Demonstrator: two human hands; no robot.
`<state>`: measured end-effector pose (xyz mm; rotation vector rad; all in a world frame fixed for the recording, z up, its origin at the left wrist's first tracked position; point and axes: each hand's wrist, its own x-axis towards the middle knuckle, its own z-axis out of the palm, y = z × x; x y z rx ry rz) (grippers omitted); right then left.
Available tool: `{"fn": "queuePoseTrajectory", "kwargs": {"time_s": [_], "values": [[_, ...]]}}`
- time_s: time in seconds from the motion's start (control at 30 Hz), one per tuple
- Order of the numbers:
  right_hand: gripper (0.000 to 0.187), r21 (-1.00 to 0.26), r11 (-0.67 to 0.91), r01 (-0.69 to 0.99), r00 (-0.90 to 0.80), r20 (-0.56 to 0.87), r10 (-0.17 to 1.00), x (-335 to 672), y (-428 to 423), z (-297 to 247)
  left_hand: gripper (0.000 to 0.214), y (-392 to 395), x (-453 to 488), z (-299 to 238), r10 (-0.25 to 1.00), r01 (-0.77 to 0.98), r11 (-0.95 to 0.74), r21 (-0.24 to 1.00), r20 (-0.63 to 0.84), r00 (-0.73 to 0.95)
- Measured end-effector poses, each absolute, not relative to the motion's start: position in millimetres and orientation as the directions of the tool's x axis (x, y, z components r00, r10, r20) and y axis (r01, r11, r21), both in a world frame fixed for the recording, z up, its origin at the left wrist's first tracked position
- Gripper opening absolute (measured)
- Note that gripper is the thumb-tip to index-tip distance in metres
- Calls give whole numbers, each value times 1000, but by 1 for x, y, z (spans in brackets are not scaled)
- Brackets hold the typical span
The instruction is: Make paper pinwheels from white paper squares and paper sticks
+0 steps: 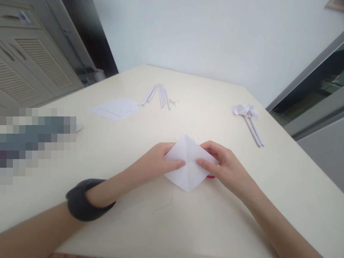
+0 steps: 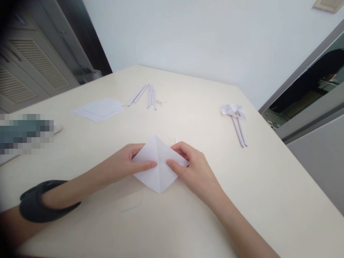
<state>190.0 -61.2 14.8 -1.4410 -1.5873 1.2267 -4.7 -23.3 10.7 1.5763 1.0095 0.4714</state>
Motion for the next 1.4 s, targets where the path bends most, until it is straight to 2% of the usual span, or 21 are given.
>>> {"fn": "queuePoseTrajectory", "kwargs": {"time_s": [0.07, 0.17, 0.27, 0.4, 0.57, 0.73, 0.87, 1.03, 1.23, 1.4], "values": [[9, -917, -71, 394, -178, -152, 972, 190, -62, 14, 21, -23, -5, 13, 802, 328, 44, 944, -229, 552], [9, -929, -79, 362, -95, -121, 988, 191, -60, 11, 29, -21, -7, 15, 799, 232, 113, 966, -227, 557], [9, -964, -52, 261, -31, -62, 998, 190, -59, 11, 34, -20, -9, 17, 789, 93, 192, 977, -210, 577], [12, -992, -44, 115, -42, -49, 998, 187, -61, 15, 37, -20, -9, 15, 775, -28, 281, 959, -210, 596], [16, -997, -14, 82, -73, -20, 997, 183, -62, 19, 37, -22, -8, 7, 829, -101, 245, 964, -155, 537], [19, -998, -2, 66, -164, -13, 986, 187, -62, 19, 17, -23, -9, 13, 805, -52, 246, 968, -174, 567], [18, -999, -50, 13, -267, -51, 962, 192, -65, 26, 7, -23, -9, 18, 827, -48, 179, 983, -124, 548], [44, -991, -137, -9, -240, -131, 962, 193, -64, 28, 8, -22, -5, 11, 838, 61, 27, 998, -56, 543], [15, -970, -195, 144, -311, -231, 922, 190, -61, 21, 14, -23, -2, 9, 782, 132, -104, 986, -1, 623], [20, -961, -213, 177, -326, -261, 909, 189, -60, 9, 12, -24, -4, 12, 772, 156, -140, 978, 9, 635]]}}
